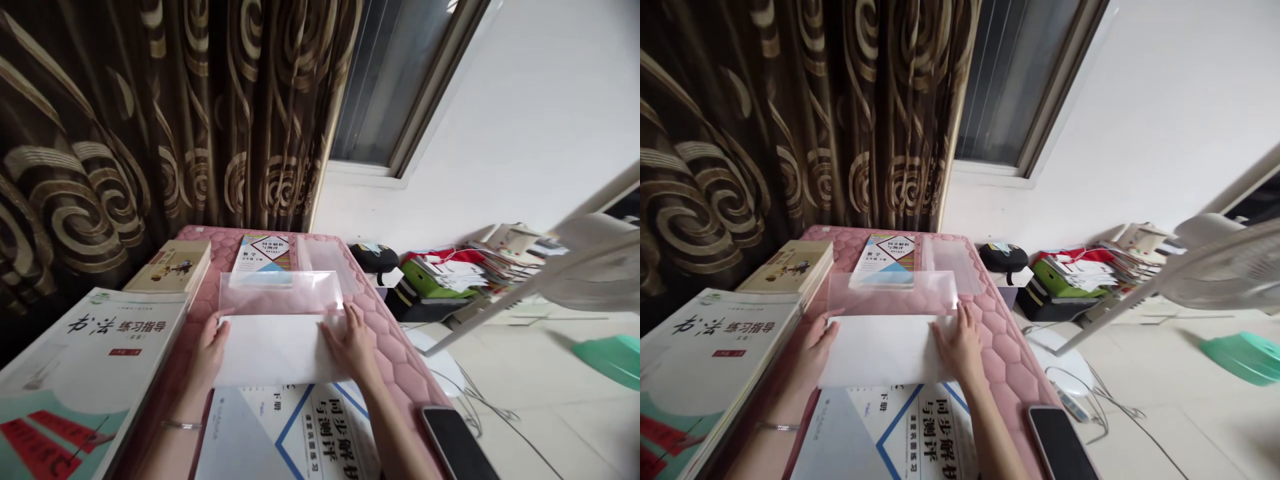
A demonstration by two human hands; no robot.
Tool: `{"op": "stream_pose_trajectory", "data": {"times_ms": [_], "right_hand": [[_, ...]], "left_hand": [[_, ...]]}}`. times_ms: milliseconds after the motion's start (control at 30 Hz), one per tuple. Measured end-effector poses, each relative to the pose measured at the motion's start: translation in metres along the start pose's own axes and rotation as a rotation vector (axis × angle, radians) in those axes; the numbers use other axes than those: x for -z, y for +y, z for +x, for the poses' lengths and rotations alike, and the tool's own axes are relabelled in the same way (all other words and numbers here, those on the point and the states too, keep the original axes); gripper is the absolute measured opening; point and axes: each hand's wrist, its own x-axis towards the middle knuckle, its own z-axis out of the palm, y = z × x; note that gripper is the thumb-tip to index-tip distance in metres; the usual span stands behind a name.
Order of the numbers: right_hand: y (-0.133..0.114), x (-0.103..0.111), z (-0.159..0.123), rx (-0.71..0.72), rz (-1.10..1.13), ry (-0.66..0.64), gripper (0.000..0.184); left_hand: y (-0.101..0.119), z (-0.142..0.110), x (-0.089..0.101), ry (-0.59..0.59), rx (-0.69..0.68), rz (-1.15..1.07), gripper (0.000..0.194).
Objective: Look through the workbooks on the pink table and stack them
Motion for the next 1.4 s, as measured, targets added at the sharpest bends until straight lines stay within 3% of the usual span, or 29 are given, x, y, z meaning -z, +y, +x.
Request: {"op": "stream_pose_trajectory", "data": {"times_ms": [167, 300, 400, 533, 700, 1100, 1400], "right_hand": [[0.023, 0.006, 0.012, -0.304, 0.495, -0.107, 0.075], [0.023, 0.015, 0.015, -0.414, 0.753, -0.081, 0.074], [0.021, 0.020, 0.015, -0.454, 0.868, -0.096, 0.063], [0.021, 0.023, 0.013, -0.496, 0.918, -0.156, 0.047], [0.022, 0.025, 0.012, -0.526, 0.954, -0.183, 0.042], [0.011, 0.028, 0.009, -0.389, 0.962, -0.146, 0.045], [0.016, 0.022, 0.009, -0.356, 0.970, -0.114, 0.047]], "left_hand": [[0.004, -0.002, 0.000, -0.023, 0.035, -0.051, 0.061], [0.007, -0.003, -0.001, -0.027, 0.026, -0.052, 0.060], [0.013, -0.005, -0.002, -0.032, 0.024, -0.034, 0.057], [0.023, -0.008, -0.003, -0.036, 0.030, -0.040, 0.056], [0.022, -0.009, -0.003, -0.062, 0.078, -0.081, 0.056], [0.008, -0.006, -0.001, 0.048, -0.009, 0.055, 0.043], [0.009, -0.006, -0.002, 0.088, 0.020, 0.074, 0.035]]}}
